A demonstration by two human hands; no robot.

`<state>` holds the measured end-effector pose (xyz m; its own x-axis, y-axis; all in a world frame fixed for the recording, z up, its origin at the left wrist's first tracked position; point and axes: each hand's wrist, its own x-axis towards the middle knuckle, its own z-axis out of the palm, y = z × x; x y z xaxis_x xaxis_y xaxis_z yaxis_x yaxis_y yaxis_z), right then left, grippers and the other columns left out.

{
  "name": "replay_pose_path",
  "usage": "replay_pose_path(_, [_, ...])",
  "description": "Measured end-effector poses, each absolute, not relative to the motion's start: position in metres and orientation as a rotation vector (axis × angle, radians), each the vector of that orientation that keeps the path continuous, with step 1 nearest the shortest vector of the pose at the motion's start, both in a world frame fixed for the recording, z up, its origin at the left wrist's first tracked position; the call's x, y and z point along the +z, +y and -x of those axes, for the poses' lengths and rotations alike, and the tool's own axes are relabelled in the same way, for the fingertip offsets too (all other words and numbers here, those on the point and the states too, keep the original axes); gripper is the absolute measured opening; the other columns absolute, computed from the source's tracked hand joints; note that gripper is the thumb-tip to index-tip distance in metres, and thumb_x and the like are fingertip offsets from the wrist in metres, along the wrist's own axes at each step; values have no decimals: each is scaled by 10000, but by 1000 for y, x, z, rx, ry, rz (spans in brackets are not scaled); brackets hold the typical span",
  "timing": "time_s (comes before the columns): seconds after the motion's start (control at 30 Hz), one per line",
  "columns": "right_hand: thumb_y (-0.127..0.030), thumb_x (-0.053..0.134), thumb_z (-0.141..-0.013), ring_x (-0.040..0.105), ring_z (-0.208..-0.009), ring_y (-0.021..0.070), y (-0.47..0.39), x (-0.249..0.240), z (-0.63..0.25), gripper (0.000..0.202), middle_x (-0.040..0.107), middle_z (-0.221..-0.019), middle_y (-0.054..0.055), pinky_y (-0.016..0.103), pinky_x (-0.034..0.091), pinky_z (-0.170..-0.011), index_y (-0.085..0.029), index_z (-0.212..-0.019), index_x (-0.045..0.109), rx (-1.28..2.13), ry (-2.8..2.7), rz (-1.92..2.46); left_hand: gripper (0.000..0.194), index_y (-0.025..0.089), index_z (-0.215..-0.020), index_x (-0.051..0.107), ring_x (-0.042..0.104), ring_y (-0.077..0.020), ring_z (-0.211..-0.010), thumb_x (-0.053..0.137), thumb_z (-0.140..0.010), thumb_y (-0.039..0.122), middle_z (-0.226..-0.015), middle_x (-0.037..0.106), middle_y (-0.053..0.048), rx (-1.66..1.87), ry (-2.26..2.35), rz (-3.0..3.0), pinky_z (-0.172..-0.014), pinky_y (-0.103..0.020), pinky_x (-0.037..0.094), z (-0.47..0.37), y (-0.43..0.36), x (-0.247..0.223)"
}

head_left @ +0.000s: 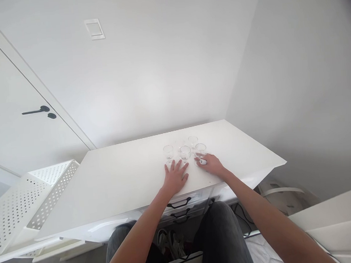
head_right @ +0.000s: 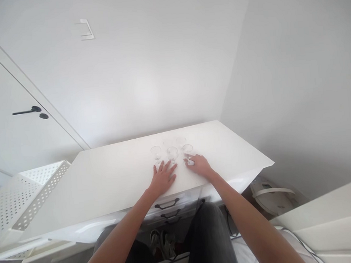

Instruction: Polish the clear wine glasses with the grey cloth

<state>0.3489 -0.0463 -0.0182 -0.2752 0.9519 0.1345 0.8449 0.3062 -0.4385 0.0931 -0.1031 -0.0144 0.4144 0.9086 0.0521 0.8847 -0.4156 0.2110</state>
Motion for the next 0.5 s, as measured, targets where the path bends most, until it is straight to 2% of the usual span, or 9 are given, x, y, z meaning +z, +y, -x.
replay_pose_path(0.27, [-460, 563, -953, 670, -1109, 254, -49, -24, -308, 333, 609, -1469, -105, 430, 520, -1019, -411, -1214, 763, 424, -2265, 1532, 577, 409, -1619, 311, 171, -365, -1597, 340, -1048, 484, -1720, 269, -29, 205, 1710, -2459, -1228, -728, 126, -48, -117, -11])
replay_pose_path(0.5, [-460, 576, -945, 665, -1060, 246, -60, -19, -250, 336, 631, -1454, -77, 403, 503, -979, -400, -1216, 766, 445, -2307, 1443, 588, 406, -1624, 308, 168, -368, -1597, 329, -1047, 516, -1718, 272, -32, 242, 1814, -2376, -1229, -721, 116, 4, -134, -10])
